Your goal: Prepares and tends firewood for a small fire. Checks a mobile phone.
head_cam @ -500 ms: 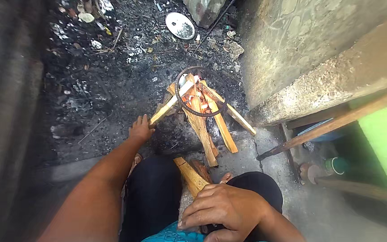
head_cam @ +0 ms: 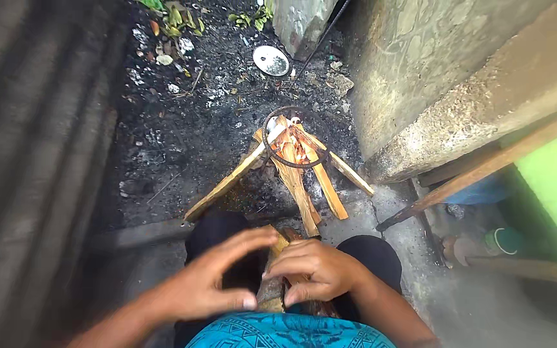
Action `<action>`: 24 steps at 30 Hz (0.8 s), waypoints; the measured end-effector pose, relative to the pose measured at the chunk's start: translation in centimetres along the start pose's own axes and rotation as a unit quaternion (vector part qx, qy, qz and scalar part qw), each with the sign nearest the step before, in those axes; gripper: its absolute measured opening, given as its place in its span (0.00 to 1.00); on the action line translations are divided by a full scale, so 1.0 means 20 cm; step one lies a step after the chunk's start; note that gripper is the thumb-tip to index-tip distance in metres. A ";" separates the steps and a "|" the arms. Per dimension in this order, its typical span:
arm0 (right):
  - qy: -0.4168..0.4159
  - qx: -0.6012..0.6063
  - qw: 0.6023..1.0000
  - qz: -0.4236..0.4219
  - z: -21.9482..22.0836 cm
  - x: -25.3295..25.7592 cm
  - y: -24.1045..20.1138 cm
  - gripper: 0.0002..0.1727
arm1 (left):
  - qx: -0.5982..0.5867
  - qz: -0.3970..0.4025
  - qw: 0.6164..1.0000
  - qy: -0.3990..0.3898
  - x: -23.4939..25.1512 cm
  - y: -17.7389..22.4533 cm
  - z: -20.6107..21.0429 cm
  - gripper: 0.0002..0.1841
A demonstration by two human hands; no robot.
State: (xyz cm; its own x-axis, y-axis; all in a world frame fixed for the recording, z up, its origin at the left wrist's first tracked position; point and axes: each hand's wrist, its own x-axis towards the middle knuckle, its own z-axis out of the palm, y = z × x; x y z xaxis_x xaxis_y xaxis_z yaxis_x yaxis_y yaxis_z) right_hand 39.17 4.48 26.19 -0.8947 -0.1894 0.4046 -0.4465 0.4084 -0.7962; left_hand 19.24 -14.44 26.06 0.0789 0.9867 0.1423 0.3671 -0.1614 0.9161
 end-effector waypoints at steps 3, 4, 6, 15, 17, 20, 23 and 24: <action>0.136 -0.025 0.990 -0.020 0.05 -0.02 -0.02 0.34 | -0.149 -0.081 0.985 -0.010 -0.18 -0.02 0.23 0.43; 0.165 -0.042 0.985 -0.031 0.07 -0.03 -0.03 0.34 | -0.183 -0.113 0.977 -0.005 -0.21 -0.04 0.26 0.41; 0.203 -0.073 0.975 -0.054 0.11 -0.04 -0.04 0.35 | -0.206 -0.141 0.968 -0.002 -0.24 -0.05 0.30 0.37; 0.314 -0.003 0.948 -0.057 0.25 -0.11 -0.06 0.34 | -0.076 -0.051 0.993 -0.067 -0.11 0.11 0.38 0.34; 0.311 -0.009 0.949 -0.052 0.26 -0.11 -0.07 0.30 | 0.007 -0.049 0.992 -0.119 -0.06 0.14 0.38 0.40; 0.252 -0.170 0.952 -0.049 0.23 -0.08 -0.13 0.18 | 0.106 -0.077 0.977 -0.171 0.01 0.19 0.38 0.43; 0.200 -0.245 0.946 -0.066 0.22 -0.05 -0.25 0.14 | 0.118 -0.042 0.979 -0.163 0.05 0.19 0.41 0.29; 0.187 -0.189 0.961 -0.081 0.21 -0.05 -0.31 0.13 | 0.093 -0.012 0.986 -0.141 0.05 0.17 0.42 0.25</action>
State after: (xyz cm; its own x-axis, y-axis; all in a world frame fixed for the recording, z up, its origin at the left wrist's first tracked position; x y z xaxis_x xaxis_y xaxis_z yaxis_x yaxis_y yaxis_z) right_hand 42.80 -1.73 28.87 -0.7145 0.0267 0.6991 -0.4791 0.7095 -0.5168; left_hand 28.32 -14.08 26.18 0.3127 0.9498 -0.0120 0.5327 -0.1649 0.8301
